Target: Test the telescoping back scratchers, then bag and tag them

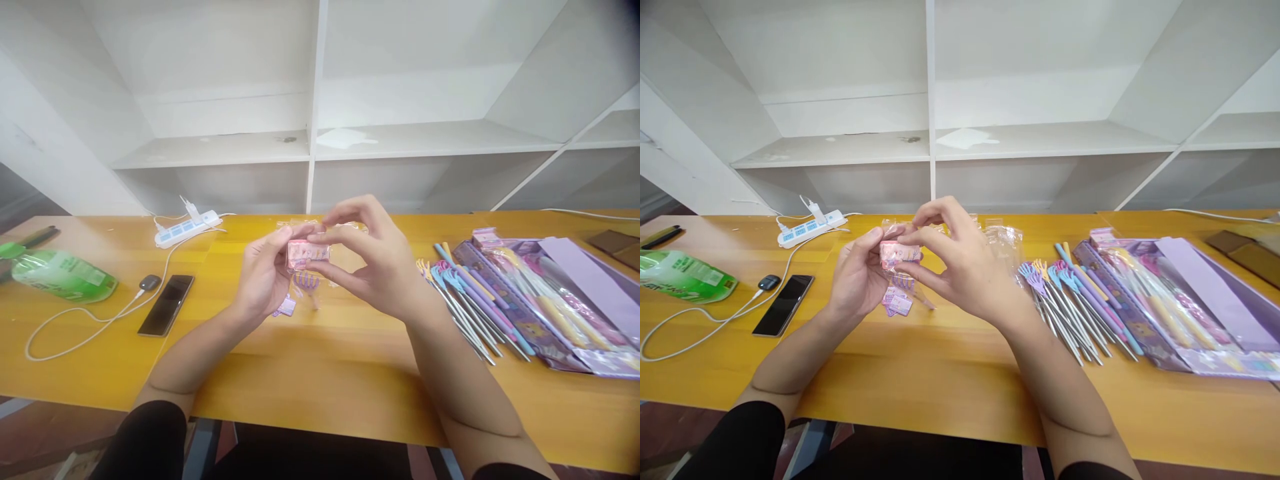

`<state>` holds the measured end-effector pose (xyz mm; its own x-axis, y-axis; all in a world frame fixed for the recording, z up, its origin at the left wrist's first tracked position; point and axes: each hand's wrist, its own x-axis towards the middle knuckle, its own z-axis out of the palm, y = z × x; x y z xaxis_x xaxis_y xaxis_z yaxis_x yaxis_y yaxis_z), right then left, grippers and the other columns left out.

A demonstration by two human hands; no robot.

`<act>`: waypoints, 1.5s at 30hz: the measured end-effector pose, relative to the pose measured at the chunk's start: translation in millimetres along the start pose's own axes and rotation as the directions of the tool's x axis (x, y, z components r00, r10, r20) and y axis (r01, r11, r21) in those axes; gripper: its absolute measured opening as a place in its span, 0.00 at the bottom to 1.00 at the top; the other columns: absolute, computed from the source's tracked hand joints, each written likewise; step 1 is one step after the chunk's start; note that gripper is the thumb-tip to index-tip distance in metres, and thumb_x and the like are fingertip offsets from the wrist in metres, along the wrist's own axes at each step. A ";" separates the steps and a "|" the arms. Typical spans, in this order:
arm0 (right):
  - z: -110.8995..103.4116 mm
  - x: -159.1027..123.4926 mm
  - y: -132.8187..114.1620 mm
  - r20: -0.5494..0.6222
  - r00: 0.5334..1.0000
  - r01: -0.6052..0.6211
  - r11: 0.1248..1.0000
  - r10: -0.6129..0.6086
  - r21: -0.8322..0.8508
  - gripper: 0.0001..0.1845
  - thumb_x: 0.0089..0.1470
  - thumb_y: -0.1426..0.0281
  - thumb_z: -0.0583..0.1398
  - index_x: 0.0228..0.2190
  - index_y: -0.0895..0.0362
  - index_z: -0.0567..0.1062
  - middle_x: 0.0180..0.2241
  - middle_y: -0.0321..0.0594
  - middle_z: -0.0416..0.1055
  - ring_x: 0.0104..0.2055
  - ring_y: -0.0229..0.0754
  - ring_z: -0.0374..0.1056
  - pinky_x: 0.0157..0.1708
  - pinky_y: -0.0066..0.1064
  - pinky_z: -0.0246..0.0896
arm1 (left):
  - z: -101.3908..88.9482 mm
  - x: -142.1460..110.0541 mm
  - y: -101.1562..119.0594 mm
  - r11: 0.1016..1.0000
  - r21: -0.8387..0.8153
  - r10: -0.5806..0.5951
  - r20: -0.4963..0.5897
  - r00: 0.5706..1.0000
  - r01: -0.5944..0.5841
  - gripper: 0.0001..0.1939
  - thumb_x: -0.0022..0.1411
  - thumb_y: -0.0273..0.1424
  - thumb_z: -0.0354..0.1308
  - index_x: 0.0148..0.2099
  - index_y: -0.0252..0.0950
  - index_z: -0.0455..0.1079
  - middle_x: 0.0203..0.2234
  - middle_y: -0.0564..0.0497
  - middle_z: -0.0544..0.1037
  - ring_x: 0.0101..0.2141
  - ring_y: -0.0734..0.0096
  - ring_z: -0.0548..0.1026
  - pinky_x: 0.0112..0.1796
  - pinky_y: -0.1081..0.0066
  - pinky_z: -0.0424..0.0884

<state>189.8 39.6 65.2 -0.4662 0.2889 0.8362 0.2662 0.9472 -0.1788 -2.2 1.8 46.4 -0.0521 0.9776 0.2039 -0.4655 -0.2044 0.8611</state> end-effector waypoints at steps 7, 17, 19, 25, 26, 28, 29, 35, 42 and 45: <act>-3.5 1.2 -3.2 -0.030 0.999 -0.014 1.000 0.014 0.001 0.12 0.65 0.65 0.70 0.49 0.48 0.78 0.49 0.45 0.72 0.52 0.50 0.73 0.51 0.50 0.75 | 1.2 0.4 0.3 0.999 -0.035 0.017 -0.007 1.000 -0.017 0.15 0.71 0.42 0.67 0.47 0.36 0.85 0.48 0.43 0.88 0.46 0.57 0.87 0.40 0.68 0.84; 0.3 0.2 -0.7 -0.045 0.982 -0.178 0.976 0.185 0.125 0.13 0.64 0.67 0.71 0.47 0.47 0.77 0.44 0.38 0.76 0.44 0.43 0.74 0.43 0.39 0.75 | 1.5 3.0 -5.8 0.999 0.016 0.046 0.032 0.998 -0.047 0.18 0.72 0.47 0.67 0.49 0.37 0.84 0.48 0.44 0.87 0.43 0.61 0.87 0.40 0.66 0.84; -0.6 -0.1 0.9 -0.046 0.970 -0.228 0.959 0.239 0.170 0.20 0.64 0.68 0.71 0.54 0.46 0.75 0.41 0.35 0.76 0.41 0.42 0.75 0.42 0.37 0.75 | 0.7 3.8 -9.3 0.998 0.034 0.049 0.059 0.997 -0.051 0.19 0.73 0.48 0.65 0.49 0.38 0.84 0.49 0.44 0.87 0.44 0.60 0.87 0.40 0.65 0.84; -0.3 0.5 7.6 -0.049 0.968 -0.235 0.957 0.246 0.168 0.14 0.68 0.68 0.67 0.53 0.47 0.78 0.40 0.37 0.77 0.40 0.41 0.75 0.43 0.38 0.75 | -1.8 7.2 -20.1 0.993 0.082 0.075 0.132 0.988 -0.087 0.19 0.69 0.45 0.71 0.56 0.42 0.82 0.53 0.45 0.85 0.50 0.60 0.85 0.46 0.66 0.82; 0.6 0.5 9.1 -0.053 0.969 -0.230 0.961 0.240 0.154 0.11 0.69 0.68 0.66 0.51 0.47 0.80 0.40 0.37 0.77 0.40 0.41 0.75 0.42 0.37 0.74 | -3.0 8.4 -21.7 0.990 0.098 0.087 0.135 0.987 -0.101 0.20 0.68 0.43 0.73 0.58 0.43 0.81 0.54 0.45 0.85 0.50 0.61 0.85 0.47 0.66 0.82; 2.9 0.3 12.6 -0.072 0.976 -0.199 0.975 0.207 0.100 0.08 0.69 0.70 0.65 0.48 0.47 0.81 0.40 0.37 0.77 0.39 0.40 0.75 0.40 0.36 0.73 | -6.1 11.5 -25.2 0.984 0.134 0.097 0.144 0.985 -0.117 0.27 0.65 0.40 0.76 0.63 0.44 0.78 0.52 0.46 0.85 0.49 0.61 0.85 0.47 0.66 0.82; 4.1 -0.1 14.6 -0.086 0.980 -0.173 0.983 0.178 0.061 0.08 0.69 0.71 0.64 0.46 0.47 0.82 0.40 0.37 0.77 0.39 0.40 0.75 0.40 0.36 0.72 | -8.0 13.5 -27.2 0.982 0.153 0.089 0.152 0.984 -0.112 0.30 0.63 0.39 0.77 0.65 0.44 0.76 0.51 0.46 0.86 0.47 0.61 0.86 0.46 0.66 0.83; 9.8 -3.7 28.3 -0.154 0.987 -0.063 0.990 0.044 -0.122 0.13 0.70 0.75 0.62 0.47 0.47 0.83 0.39 0.39 0.73 0.41 0.42 0.72 0.38 0.36 0.69 | -19.4 26.4 -39.9 0.968 0.231 -0.175 0.336 0.926 0.099 0.24 0.67 0.48 0.72 0.52 0.34 0.77 0.42 0.42 0.87 0.36 0.58 0.88 0.45 0.58 0.83; 11.6 -7.1 38.8 -0.066 0.996 0.051 0.995 -0.057 -0.091 0.19 0.68 0.76 0.63 0.51 0.40 0.83 0.41 0.39 0.72 0.41 0.44 0.69 0.39 0.39 0.68 | -19.8 30.5 -39.1 0.967 0.236 0.025 0.272 0.962 -0.092 0.23 0.66 0.47 0.74 0.50 0.35 0.77 0.33 0.49 0.85 0.31 0.64 0.87 0.33 0.72 0.74; 8.0 -7.8 37.7 -0.024 0.998 0.054 0.994 -0.056 -0.097 0.19 0.68 0.76 0.61 0.50 0.40 0.82 0.42 0.39 0.73 0.42 0.44 0.68 0.40 0.39 0.68 | -16.9 29.1 -36.8 0.965 0.244 0.026 0.283 0.959 -0.098 0.24 0.65 0.48 0.74 0.50 0.35 0.76 0.32 0.50 0.85 0.30 0.65 0.86 0.31 0.72 0.73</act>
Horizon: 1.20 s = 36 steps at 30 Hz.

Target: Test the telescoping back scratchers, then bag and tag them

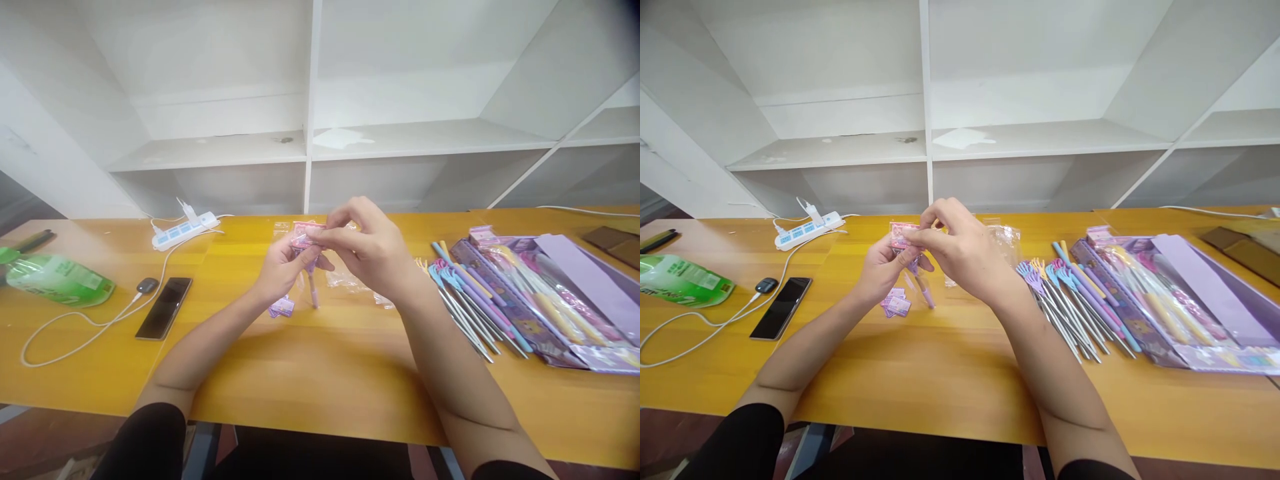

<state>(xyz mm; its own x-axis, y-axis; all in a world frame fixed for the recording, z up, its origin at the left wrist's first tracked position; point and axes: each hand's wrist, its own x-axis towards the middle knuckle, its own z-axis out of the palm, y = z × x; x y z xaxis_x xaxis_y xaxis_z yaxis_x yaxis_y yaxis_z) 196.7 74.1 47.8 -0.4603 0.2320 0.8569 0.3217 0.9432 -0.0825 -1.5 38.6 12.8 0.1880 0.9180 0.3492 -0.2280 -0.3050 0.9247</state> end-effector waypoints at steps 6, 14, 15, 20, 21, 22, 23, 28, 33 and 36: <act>-12.2 1.6 -11.4 0.113 0.991 -0.063 0.998 0.066 -0.031 0.15 0.70 0.72 0.61 0.50 0.41 0.82 0.43 0.39 0.76 0.42 0.46 0.69 0.39 0.40 0.66 | 0.3 -2.5 1.6 0.999 0.034 0.023 0.009 1.000 -0.023 0.22 0.67 0.48 0.73 0.49 0.35 0.76 0.29 0.50 0.84 0.31 0.65 0.85 0.32 0.71 0.74; -19.8 0.9 -11.4 0.202 0.978 0.095 0.969 -0.049 -0.226 0.15 0.71 0.75 0.58 0.52 0.47 0.78 0.45 0.42 0.76 0.41 0.45 0.67 0.38 0.39 0.60 | -1.6 -2.0 -0.4 0.996 0.086 0.028 0.022 0.999 -0.030 0.23 0.66 0.49 0.72 0.48 0.35 0.74 0.27 0.50 0.84 0.28 0.65 0.84 0.29 0.71 0.75; -20.7 0.7 -11.1 0.211 0.977 0.088 0.971 -0.041 -0.220 0.16 0.71 0.75 0.58 0.52 0.46 0.78 0.45 0.41 0.76 0.41 0.45 0.67 0.38 0.39 0.60 | -1.2 -2.3 0.2 0.995 0.096 0.026 0.025 0.999 -0.028 0.23 0.66 0.49 0.72 0.48 0.35 0.74 0.27 0.50 0.84 0.28 0.65 0.84 0.29 0.70 0.75; -25.6 2.9 -13.8 0.236 0.970 0.116 0.970 -0.064 -0.213 0.14 0.72 0.75 0.57 0.52 0.48 0.77 0.44 0.42 0.76 0.41 0.45 0.67 0.38 0.39 0.61 | 1.6 -3.2 2.4 0.995 0.081 0.058 0.055 0.997 -0.062 0.20 0.67 0.47 0.72 0.45 0.35 0.75 0.28 0.49 0.85 0.30 0.65 0.84 0.32 0.69 0.78; -26.9 3.9 -14.9 0.245 0.967 0.125 0.968 -0.071 -0.216 0.14 0.72 0.75 0.57 0.52 0.48 0.77 0.44 0.42 0.76 0.41 0.45 0.67 0.38 0.39 0.61 | 2.0 -3.3 2.3 0.995 0.075 0.059 0.059 0.997 -0.063 0.20 0.67 0.47 0.72 0.44 0.35 0.75 0.28 0.49 0.84 0.30 0.65 0.85 0.33 0.69 0.78; -28.3 5.1 -15.8 0.253 0.965 0.127 0.967 -0.069 -0.220 0.15 0.72 0.75 0.56 0.52 0.48 0.78 0.44 0.42 0.76 0.41 0.45 0.68 0.38 0.39 0.61 | 2.3 -3.3 1.9 0.996 0.070 0.055 0.063 0.997 -0.059 0.20 0.67 0.47 0.72 0.44 0.35 0.75 0.28 0.49 0.84 0.31 0.65 0.85 0.33 0.70 0.78; -29.8 6.2 -16.6 0.258 0.964 0.122 0.968 -0.063 -0.219 0.15 0.72 0.75 0.56 0.51 0.47 0.78 0.45 0.42 0.76 0.40 0.45 0.68 0.38 0.39 0.61 | 2.4 -3.4 1.4 0.996 0.065 0.050 0.066 0.997 -0.055 0.20 0.67 0.47 0.72 0.44 0.35 0.75 0.28 0.49 0.84 0.30 0.65 0.85 0.33 0.70 0.78; -34.3 8.1 -14.2 0.255 0.966 0.083 0.983 -0.039 -0.164 0.10 0.72 0.67 0.59 0.48 0.48 0.81 0.47 0.45 0.76 0.39 0.44 0.68 0.39 0.40 0.64 | 0.4 -4.6 -3.3 0.997 0.064 0.045 0.077 0.996 -0.050 0.20 0.69 0.47 0.70 0.47 0.35 0.74 0.29 0.49 0.84 0.30 0.66 0.83 0.34 0.69 0.79; -25.0 4.6 -5.2 0.187 0.982 0.015 0.999 -0.005 -0.050 0.08 0.73 0.66 0.60 0.48 0.49 0.81 0.49 0.45 0.74 0.44 0.44 0.73 0.37 0.37 0.68 | -3.7 -6.0 -7.5 0.997 0.024 0.075 0.104 0.992 -0.078 0.18 0.75 0.45 0.65 0.53 0.36 0.74 0.30 0.49 0.83 0.31 0.67 0.83 0.34 0.70 0.77; -13.1 4.3 -4.5 0.116 0.993 -0.044 0.997 0.037 0.062 0.05 0.72 0.66 0.63 0.43 0.50 0.80 0.48 0.43 0.74 0.45 0.43 0.74 0.39 0.37 0.71 | -1.9 -6.8 -6.5 0.997 -0.022 0.081 0.079 0.994 -0.080 0.21 0.75 0.48 0.63 0.54 0.36 0.74 0.34 0.47 0.84 0.30 0.68 0.82 0.32 0.69 0.77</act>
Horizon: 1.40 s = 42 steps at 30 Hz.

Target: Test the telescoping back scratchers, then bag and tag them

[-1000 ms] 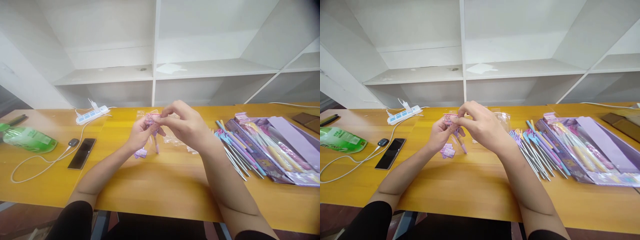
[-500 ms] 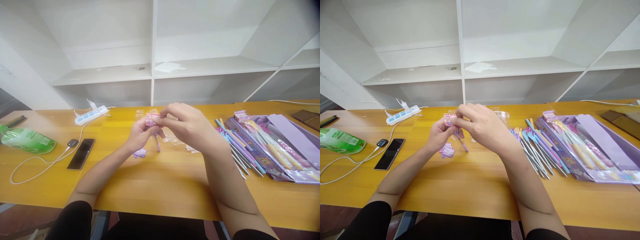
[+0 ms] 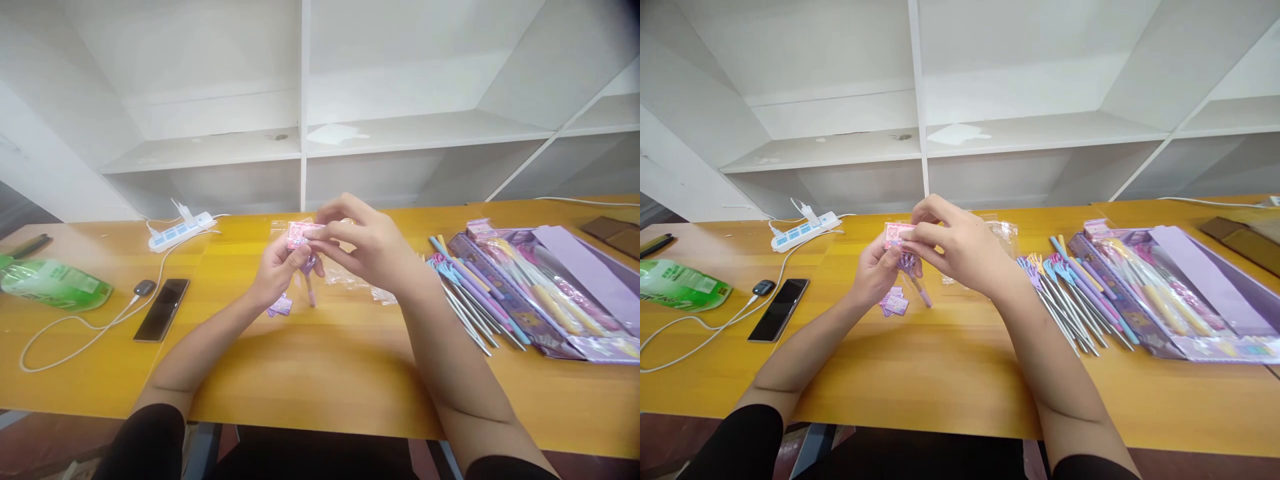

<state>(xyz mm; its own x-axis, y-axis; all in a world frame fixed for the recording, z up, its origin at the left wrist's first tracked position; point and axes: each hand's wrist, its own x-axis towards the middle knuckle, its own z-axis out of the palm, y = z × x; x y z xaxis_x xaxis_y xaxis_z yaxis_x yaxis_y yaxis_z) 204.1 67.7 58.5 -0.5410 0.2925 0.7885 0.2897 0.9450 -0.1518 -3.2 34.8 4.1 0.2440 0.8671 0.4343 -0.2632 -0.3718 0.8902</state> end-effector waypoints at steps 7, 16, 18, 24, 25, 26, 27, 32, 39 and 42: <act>23.8 7.0 -15.0 -0.036 0.968 -0.227 0.930 0.247 0.288 0.09 0.71 0.66 0.63 0.36 0.52 0.73 0.43 0.40 0.75 0.44 0.41 0.73 0.40 0.34 0.70 | 12.1 0.6 5.5 0.999 0.028 -0.032 -0.235 0.972 0.040 0.24 0.72 0.53 0.64 0.42 0.34 0.78 0.37 0.44 0.87 0.24 0.74 0.78 0.30 0.71 0.76; 28.0 7.0 -13.7 0.212 0.790 -0.555 0.525 0.575 0.646 0.24 0.59 0.56 0.73 0.50 0.53 0.75 0.47 0.42 0.83 0.42 0.40 0.80 0.40 0.33 0.79 | 8.0 -1.7 1.0 0.997 0.069 -0.019 -0.217 0.976 0.034 0.23 0.74 0.52 0.62 0.42 0.36 0.76 0.26 0.50 0.82 0.27 0.68 0.82 0.29 0.71 0.74; 26.3 8.3 -12.9 0.227 0.785 -0.576 0.543 0.576 0.611 0.21 0.61 0.57 0.72 0.50 0.53 0.78 0.48 0.43 0.83 0.41 0.41 0.81 0.39 0.33 0.80 | 7.1 -1.0 1.1 0.997 0.056 -0.045 -0.201 0.979 0.058 0.24 0.74 0.54 0.61 0.43 0.36 0.76 0.26 0.49 0.82 0.28 0.66 0.82 0.29 0.71 0.74; 21.3 10.5 -11.0 0.276 0.782 -0.607 0.580 0.559 0.544 0.16 0.65 0.61 0.67 0.51 0.55 0.82 0.48 0.43 0.84 0.38 0.41 0.82 0.38 0.34 0.80 | 5.3 2.2 1.9 0.998 0.023 -0.056 -0.194 0.979 0.062 0.21 0.76 0.50 0.60 0.44 0.35 0.77 0.26 0.50 0.81 0.25 0.68 0.80 0.29 0.71 0.76; 19.8 10.7 -10.9 0.284 0.784 -0.605 0.576 0.552 0.550 0.15 0.65 0.62 0.67 0.51 0.55 0.82 0.48 0.44 0.84 0.38 0.41 0.82 0.38 0.34 0.80 | 5.1 2.2 2.0 0.998 0.028 -0.052 -0.193 0.980 0.059 0.21 0.76 0.50 0.60 0.44 0.35 0.77 0.26 0.50 0.81 0.25 0.69 0.80 0.29 0.71 0.76; 18.1 10.9 -10.9 0.295 0.786 -0.604 0.573 0.543 0.555 0.16 0.65 0.63 0.67 0.51 0.55 0.82 0.48 0.44 0.84 0.39 0.42 0.82 0.39 0.34 0.81 | 4.9 2.2 1.9 0.997 0.034 -0.054 -0.191 0.980 0.062 0.21 0.76 0.49 0.59 0.43 0.35 0.77 0.26 0.50 0.81 0.25 0.68 0.79 0.29 0.71 0.77; 16.4 11.0 -10.9 0.308 0.788 -0.604 0.572 0.533 0.555 0.16 0.65 0.63 0.67 0.52 0.55 0.82 0.49 0.44 0.84 0.41 0.43 0.82 0.41 0.35 0.81 | 4.5 2.1 1.5 0.997 0.038 -0.065 -0.187 0.980 0.073 0.21 0.76 0.49 0.59 0.43 0.35 0.76 0.26 0.50 0.81 0.25 0.67 0.79 0.29 0.70 0.77; 11.7 11.8 -11.1 0.365 0.762 -0.646 0.586 0.534 0.489 0.17 0.66 0.64 0.66 0.54 0.53 0.82 0.52 0.44 0.83 0.50 0.48 0.81 0.48 0.38 0.80 | -0.1 3.7 -5.4 0.994 0.030 -0.100 -0.179 0.979 0.107 0.22 0.75 0.48 0.55 0.46 0.34 0.77 0.27 0.48 0.83 0.30 0.60 0.83 0.33 0.67 0.78; -12.5 1.6 -1.3 0.421 0.781 -0.598 0.746 0.461 0.293 0.19 0.67 0.67 0.60 0.58 0.50 0.78 0.58 0.42 0.80 0.54 0.46 0.78 0.52 0.39 0.76 | -3.2 2.4 -8.9 0.998 0.057 -0.020 -0.135 0.991 0.028 0.24 0.79 0.50 0.53 0.54 0.34 0.76 0.33 0.46 0.85 0.32 0.62 0.84 0.32 0.68 0.79; -22.6 -7.8 1.8 0.610 0.653 -0.597 0.801 0.449 0.049 0.19 0.64 0.61 0.65 0.55 0.51 0.78 0.54 0.44 0.80 0.44 0.45 0.79 0.38 0.35 0.73 | 3.2 -2.5 -8.0 0.996 0.082 0.034 -0.128 0.991 -0.024 0.24 0.80 0.49 0.52 0.55 0.34 0.75 0.41 0.42 0.87 0.32 0.66 0.83 0.31 0.70 0.77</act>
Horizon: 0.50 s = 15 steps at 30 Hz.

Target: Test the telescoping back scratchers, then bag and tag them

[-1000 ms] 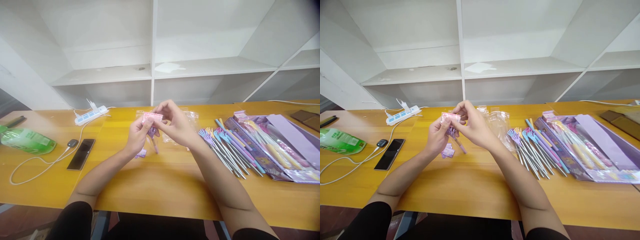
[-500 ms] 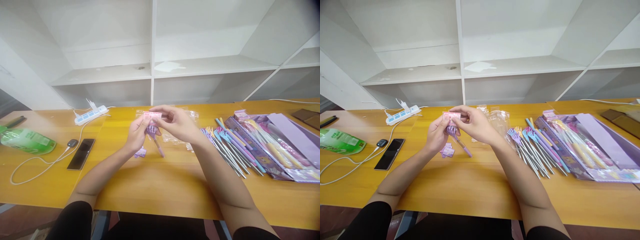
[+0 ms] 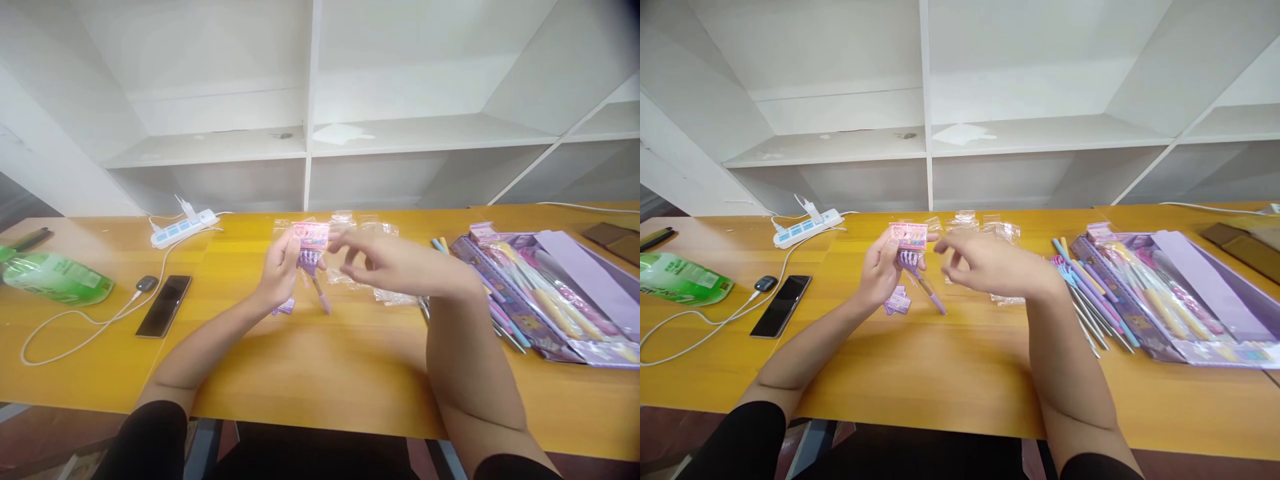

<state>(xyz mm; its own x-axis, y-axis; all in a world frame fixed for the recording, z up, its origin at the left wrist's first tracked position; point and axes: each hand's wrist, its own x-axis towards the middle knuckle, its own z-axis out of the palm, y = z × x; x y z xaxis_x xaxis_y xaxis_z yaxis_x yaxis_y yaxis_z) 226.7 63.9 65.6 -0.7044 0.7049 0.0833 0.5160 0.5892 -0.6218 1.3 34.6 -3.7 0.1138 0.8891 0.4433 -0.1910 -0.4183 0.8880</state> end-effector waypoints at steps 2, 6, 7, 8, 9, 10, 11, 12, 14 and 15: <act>9.1 -1.7 1.0 0.178 0.982 -0.053 0.998 0.056 -0.020 0.19 0.60 0.58 0.69 0.50 0.52 0.79 0.46 0.42 0.82 0.37 0.44 0.78 0.33 0.34 0.69 | 5.7 -5.0 0.4 1.000 -0.003 0.017 -0.003 1.000 -0.017 0.23 0.81 0.49 0.51 0.56 0.35 0.74 0.45 0.41 0.87 0.33 0.66 0.84 0.31 0.71 0.78; 49.6 0.8 -0.1 0.233 0.969 -0.104 0.990 0.080 0.092 0.08 0.66 0.64 0.65 0.35 0.54 0.76 0.28 0.35 0.79 0.30 0.40 0.74 0.34 0.33 0.65 | 15.0 -15.9 2.5 0.999 -0.047 0.005 -0.001 1.000 -0.005 0.23 0.80 0.50 0.51 0.58 0.37 0.73 0.48 0.42 0.86 0.35 0.64 0.85 0.32 0.69 0.80; 60.3 -0.1 1.0 0.176 0.980 -0.115 0.982 0.088 0.152 0.08 0.67 0.64 0.64 0.36 0.54 0.75 0.28 0.34 0.78 0.29 0.40 0.74 0.34 0.32 0.65 | 16.1 -18.3 3.4 0.998 -0.067 -0.004 0.007 1.000 0.004 0.22 0.80 0.49 0.52 0.58 0.36 0.73 0.49 0.41 0.86 0.36 0.62 0.86 0.32 0.68 0.81; 70.1 -2.4 2.6 0.108 0.991 -0.101 0.974 0.080 0.202 0.08 0.68 0.65 0.64 0.36 0.54 0.75 0.28 0.34 0.78 0.30 0.39 0.74 0.34 0.32 0.65 | 16.8 -20.4 4.3 0.996 -0.085 -0.016 0.023 1.000 0.018 0.22 0.80 0.48 0.52 0.59 0.36 0.73 0.50 0.40 0.86 0.38 0.60 0.86 0.33 0.67 0.82; 78.9 -6.0 4.6 0.026 0.997 -0.075 0.969 0.071 0.235 0.08 0.67 0.65 0.65 0.36 0.54 0.75 0.29 0.34 0.78 0.31 0.39 0.74 0.35 0.31 0.65 | 17.2 -22.2 5.0 0.995 -0.097 -0.031 0.043 0.999 0.035 0.22 0.80 0.48 0.52 0.59 0.35 0.73 0.51 0.39 0.85 0.40 0.58 0.86 0.35 0.65 0.83; 86.5 -10.9 6.5 -0.051 0.996 -0.054 0.966 0.069 0.254 0.08 0.67 0.66 0.66 0.35 0.55 0.75 0.31 0.35 0.78 0.32 0.39 0.74 0.36 0.31 0.65 | 17.6 -23.8 5.5 0.993 -0.103 -0.047 0.068 0.997 0.054 0.22 0.79 0.47 0.52 0.59 0.35 0.73 0.51 0.39 0.85 0.42 0.56 0.86 0.37 0.63 0.83; 93.0 -16.8 8.2 -0.112 0.991 -0.041 0.965 0.072 0.259 0.08 0.66 0.66 0.66 0.35 0.55 0.75 0.32 0.35 0.78 0.33 0.39 0.74 0.36 0.31 0.65 | 18.2 -25.0 5.6 0.991 -0.109 -0.062 0.091 0.994 0.071 0.23 0.79 0.47 0.53 0.60 0.35 0.74 0.52 0.38 0.85 0.46 0.54 0.86 0.41 0.60 0.83; 98.3 -23.5 9.5 -0.158 0.984 -0.040 0.965 0.084 0.260 0.08 0.66 0.67 0.66 0.35 0.55 0.75 0.33 0.36 0.79 0.33 0.39 0.74 0.37 0.32 0.66 | 19.0 -26.0 5.1 0.990 -0.119 -0.064 0.108 0.992 0.077 0.23 0.78 0.47 0.54 0.60 0.35 0.74 0.53 0.39 0.85 0.49 0.52 0.85 0.46 0.58 0.83; 105.1 -38.4 10.6 -0.217 0.970 -0.046 0.961 0.108 0.272 0.08 0.69 0.67 0.65 0.35 0.55 0.75 0.32 0.36 0.79 0.34 0.40 0.75 0.38 0.32 0.67 | 21.8 -27.0 2.3 0.988 -0.149 -0.026 0.111 0.994 0.042 0.23 0.78 0.47 0.53 0.61 0.36 0.75 0.55 0.40 0.84 0.54 0.51 0.83 0.54 0.55 0.79; 106.2 -46.6 10.6 -0.257 0.961 -0.033 0.961 0.106 0.275 0.09 0.70 0.66 0.64 0.35 0.54 0.76 0.32 0.36 0.80 0.35 0.41 0.75 0.39 0.33 0.68 | 23.8 -27.2 -0.4 0.987 -0.163 0.002 0.099 0.995 0.014 0.23 0.78 0.47 0.52 0.62 0.37 0.74 0.56 0.41 0.84 0.56 0.52 0.82 0.57 0.55 0.77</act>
<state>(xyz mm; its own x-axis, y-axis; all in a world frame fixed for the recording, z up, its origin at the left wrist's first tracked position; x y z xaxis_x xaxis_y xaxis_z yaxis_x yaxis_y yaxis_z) 213.2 -4.7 -27.6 -0.4966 0.8412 0.2137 0.3854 0.4343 -0.8141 21.5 6.1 -13.2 0.2094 0.8656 0.4549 -0.3453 -0.3698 0.8626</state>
